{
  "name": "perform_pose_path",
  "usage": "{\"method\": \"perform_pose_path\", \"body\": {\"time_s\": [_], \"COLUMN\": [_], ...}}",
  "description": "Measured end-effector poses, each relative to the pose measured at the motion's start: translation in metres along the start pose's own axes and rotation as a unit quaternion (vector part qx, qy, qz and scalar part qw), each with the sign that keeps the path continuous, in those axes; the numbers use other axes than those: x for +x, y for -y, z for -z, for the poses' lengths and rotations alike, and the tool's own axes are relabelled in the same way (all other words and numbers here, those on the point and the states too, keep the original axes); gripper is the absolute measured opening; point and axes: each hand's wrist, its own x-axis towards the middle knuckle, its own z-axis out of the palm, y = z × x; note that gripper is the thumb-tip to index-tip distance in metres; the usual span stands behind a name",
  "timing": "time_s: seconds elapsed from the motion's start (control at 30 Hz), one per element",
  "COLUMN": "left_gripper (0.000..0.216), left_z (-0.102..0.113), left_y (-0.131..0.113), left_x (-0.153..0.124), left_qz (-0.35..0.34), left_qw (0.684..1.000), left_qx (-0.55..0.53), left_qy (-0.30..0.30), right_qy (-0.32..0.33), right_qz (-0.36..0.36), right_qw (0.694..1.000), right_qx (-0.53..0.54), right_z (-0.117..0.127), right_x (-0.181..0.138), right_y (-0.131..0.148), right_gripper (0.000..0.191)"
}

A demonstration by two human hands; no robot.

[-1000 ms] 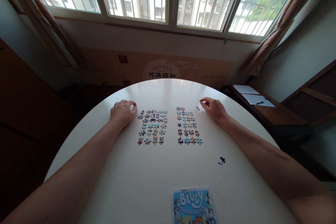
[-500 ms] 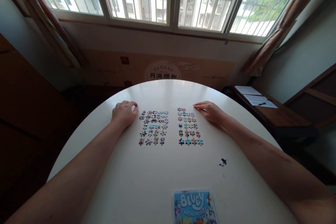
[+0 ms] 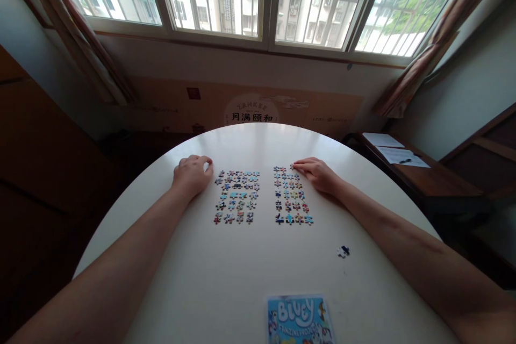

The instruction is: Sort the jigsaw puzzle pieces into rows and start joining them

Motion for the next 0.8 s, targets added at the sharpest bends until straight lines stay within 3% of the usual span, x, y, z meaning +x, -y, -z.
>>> {"method": "perform_pose_path", "body": {"time_s": [0.8], "left_gripper": [0.044], "left_z": [-0.0010], "left_y": [0.0007], "left_x": [-0.0003], "left_qz": [-0.001], "left_qw": [1.000], "left_qx": [-0.005], "left_qy": [0.001], "right_qy": [0.024], "right_qz": [0.023], "right_qw": [0.999], "right_qx": [-0.015], "right_z": [-0.0017], "right_x": [-0.0035], "right_y": [0.0082], "right_gripper": [0.039]}}
